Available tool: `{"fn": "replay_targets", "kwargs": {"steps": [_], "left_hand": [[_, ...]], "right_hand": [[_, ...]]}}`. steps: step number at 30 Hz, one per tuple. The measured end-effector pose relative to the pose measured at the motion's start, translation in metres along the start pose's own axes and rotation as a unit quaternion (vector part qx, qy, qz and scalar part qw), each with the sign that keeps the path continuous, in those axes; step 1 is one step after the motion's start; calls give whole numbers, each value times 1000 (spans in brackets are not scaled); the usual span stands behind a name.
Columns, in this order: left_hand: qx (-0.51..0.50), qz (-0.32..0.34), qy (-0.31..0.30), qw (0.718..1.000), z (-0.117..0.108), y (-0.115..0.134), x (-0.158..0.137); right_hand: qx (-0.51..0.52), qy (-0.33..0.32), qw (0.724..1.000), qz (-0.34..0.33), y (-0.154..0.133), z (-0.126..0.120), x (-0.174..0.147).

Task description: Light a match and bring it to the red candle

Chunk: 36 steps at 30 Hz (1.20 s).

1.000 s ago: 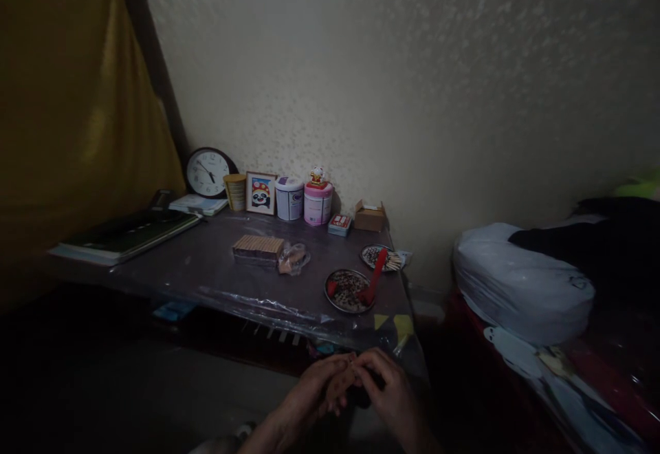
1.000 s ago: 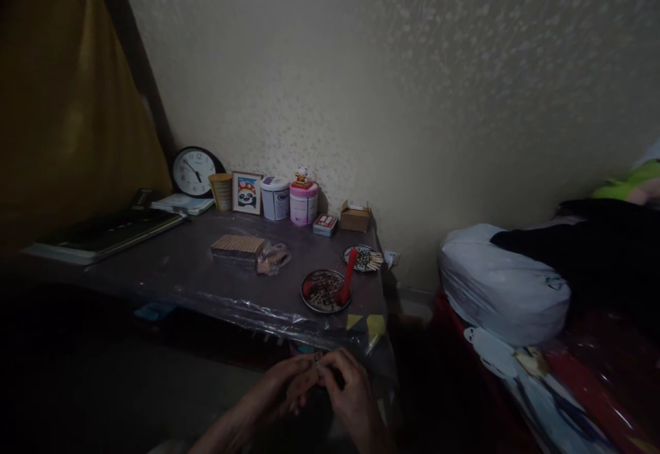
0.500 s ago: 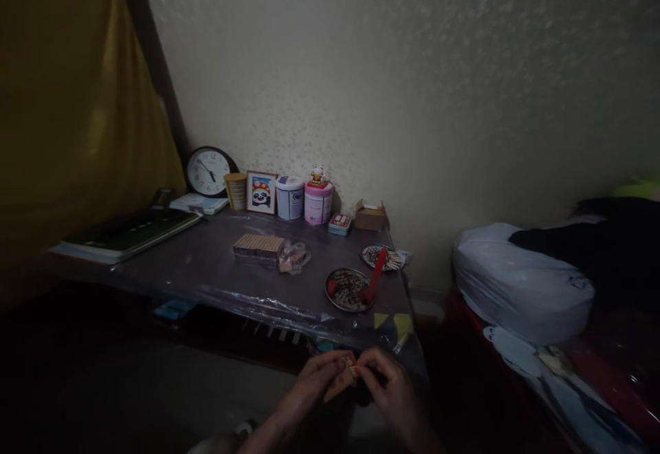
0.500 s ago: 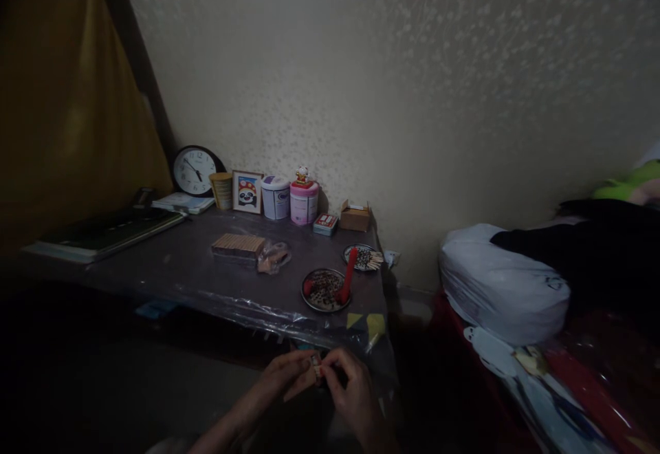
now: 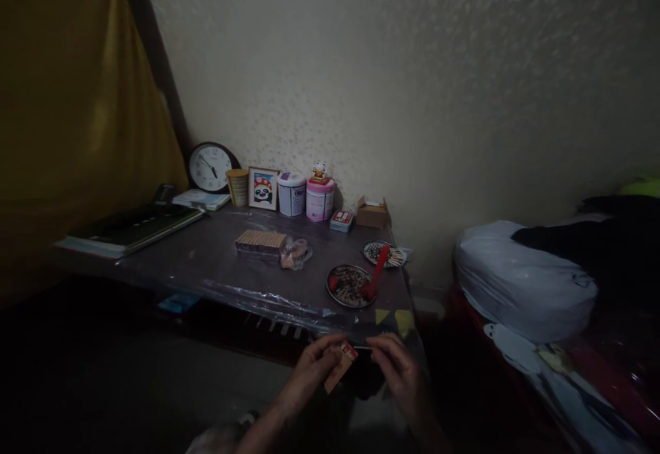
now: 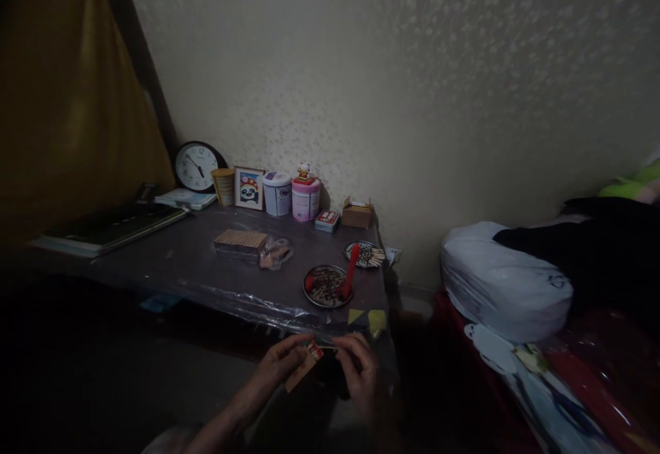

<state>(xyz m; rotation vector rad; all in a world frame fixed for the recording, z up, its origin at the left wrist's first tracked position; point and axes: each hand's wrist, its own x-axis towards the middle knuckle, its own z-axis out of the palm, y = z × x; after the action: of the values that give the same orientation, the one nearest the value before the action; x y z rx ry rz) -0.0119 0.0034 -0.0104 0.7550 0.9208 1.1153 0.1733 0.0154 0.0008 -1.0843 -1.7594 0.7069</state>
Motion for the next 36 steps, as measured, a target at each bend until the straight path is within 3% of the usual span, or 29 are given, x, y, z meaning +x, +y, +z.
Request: {"fn": "replay_targets", "kwargs": {"steps": [9, 21, 29, 36], "left_hand": [[-8, 29, 19, 999, 7, 9, -7], [116, 126, -11, 985, 5, -9, 2], [129, 125, -24, 983, 4, -10, 1], [41, 70, -18, 997, 4, -8, 1]], "right_hand": [[-72, -39, 996, -30, -4, 13, -2], [-79, 13, 996, -39, -4, 19, -2], [7, 29, 1000, 10, -1, 18, 0], [139, 18, 982, 130, -1, 18, -4]]}}
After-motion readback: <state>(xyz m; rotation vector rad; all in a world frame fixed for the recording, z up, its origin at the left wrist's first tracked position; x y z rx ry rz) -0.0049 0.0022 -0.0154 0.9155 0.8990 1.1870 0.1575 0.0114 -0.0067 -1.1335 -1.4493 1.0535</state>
